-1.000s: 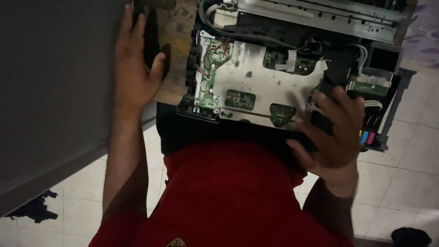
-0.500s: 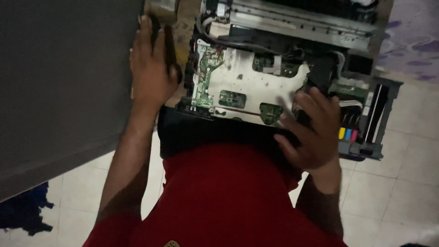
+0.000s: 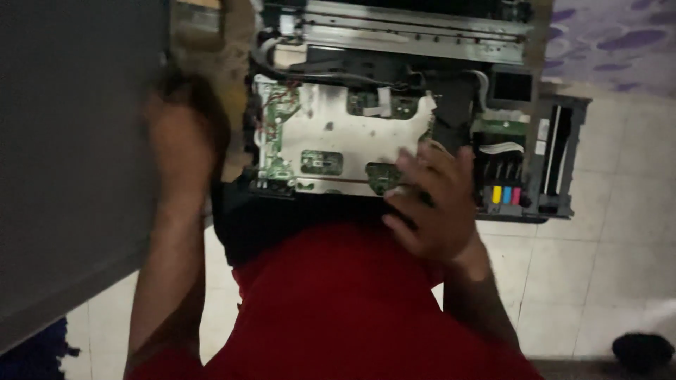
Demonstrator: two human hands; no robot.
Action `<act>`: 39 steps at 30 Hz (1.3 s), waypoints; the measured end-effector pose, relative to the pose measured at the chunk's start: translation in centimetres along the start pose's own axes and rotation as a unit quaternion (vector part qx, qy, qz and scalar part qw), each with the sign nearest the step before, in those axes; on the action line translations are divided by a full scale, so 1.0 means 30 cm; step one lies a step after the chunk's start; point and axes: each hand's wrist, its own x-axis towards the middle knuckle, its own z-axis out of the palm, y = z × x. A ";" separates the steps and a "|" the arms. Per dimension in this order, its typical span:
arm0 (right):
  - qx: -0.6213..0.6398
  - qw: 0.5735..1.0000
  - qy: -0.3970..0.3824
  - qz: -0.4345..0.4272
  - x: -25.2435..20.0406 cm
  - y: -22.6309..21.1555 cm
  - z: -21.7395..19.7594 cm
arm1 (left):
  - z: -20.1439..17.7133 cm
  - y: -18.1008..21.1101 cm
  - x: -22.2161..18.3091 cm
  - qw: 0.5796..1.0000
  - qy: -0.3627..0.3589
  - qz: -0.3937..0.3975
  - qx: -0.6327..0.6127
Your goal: Disassembling and cleaning internal components of a printer using a brush and screwdriver
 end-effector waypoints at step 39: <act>0.358 0.881 0.097 0.294 0.105 -0.121 -0.053 | -0.592 0.795 -0.163 0.697 -0.260 0.203 -0.637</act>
